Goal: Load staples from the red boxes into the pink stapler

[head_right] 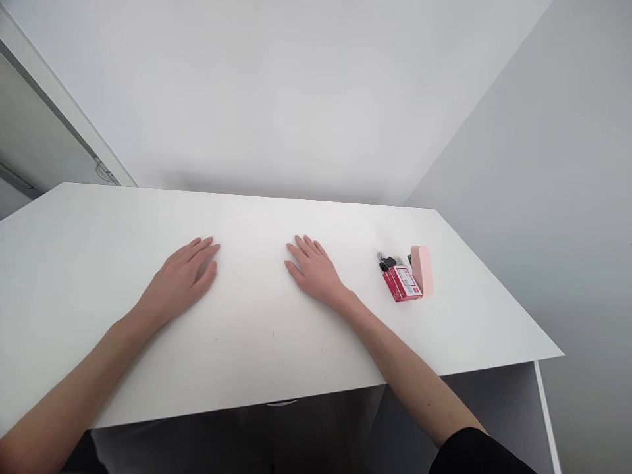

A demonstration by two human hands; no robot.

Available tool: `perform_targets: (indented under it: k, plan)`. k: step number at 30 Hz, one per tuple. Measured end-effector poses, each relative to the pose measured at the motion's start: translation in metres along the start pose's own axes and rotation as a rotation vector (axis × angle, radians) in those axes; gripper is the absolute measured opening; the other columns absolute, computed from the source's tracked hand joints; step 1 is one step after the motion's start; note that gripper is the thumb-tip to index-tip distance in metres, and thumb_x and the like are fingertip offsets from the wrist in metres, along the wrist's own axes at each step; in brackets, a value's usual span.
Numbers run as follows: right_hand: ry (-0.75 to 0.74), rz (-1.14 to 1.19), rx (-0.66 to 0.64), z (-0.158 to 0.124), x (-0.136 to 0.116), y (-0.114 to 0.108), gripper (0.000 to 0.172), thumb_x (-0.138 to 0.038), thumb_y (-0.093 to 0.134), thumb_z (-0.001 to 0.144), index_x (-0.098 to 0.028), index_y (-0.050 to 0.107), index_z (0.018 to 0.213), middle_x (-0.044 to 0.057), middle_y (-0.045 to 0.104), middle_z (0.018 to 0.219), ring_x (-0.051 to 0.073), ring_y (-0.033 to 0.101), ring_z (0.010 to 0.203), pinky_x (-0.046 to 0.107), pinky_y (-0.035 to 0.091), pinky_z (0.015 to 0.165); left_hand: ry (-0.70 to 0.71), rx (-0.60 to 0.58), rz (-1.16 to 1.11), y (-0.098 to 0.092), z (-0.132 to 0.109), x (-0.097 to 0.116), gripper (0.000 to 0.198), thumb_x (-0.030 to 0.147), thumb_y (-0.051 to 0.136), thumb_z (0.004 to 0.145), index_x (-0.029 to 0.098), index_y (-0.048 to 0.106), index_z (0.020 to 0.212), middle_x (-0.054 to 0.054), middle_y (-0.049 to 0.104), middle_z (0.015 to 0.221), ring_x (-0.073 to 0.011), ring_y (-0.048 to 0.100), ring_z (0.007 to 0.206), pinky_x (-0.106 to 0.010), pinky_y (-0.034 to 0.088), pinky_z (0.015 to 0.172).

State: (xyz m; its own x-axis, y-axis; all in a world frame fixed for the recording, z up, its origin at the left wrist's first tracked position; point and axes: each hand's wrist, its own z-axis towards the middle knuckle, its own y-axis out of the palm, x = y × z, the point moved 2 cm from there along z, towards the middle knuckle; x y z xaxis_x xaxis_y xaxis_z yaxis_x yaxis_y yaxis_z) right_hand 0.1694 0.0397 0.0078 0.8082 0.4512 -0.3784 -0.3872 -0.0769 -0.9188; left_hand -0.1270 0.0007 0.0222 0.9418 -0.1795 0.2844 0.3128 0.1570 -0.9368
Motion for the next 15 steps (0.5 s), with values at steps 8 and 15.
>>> perform_targets:
  k: [8,15]
  plan:
    - [0.0,0.003,0.002,0.0001,0.0012,0.0003,0.058,-0.048,0.031,0.111,-0.024,0.044,0.162,0.005,0.027,0.175,0.024,0.017,0.164,0.049,0.016,0.134,0.002,0.011,-0.003,0.001,0.0004,-0.0002,0.06,0.045,0.032,0.103,0.02,0.055,0.153,-0.007,0.045,0.167,-0.0309,0.035,0.158,-0.054,0.031,0.13]
    - [-0.002,-0.003,-0.005,-0.0002,0.0015,0.0007,0.06,-0.048,0.03,0.111,-0.019,0.044,0.162,0.007,0.027,0.175,0.025,0.017,0.164,0.047,0.015,0.135,0.007,0.001,-0.001,0.0021,-0.0003,0.0004,0.063,0.045,0.028,0.104,0.014,0.055,0.153,-0.01,0.043,0.167,-0.0321,0.033,0.159,-0.056,0.031,0.13]
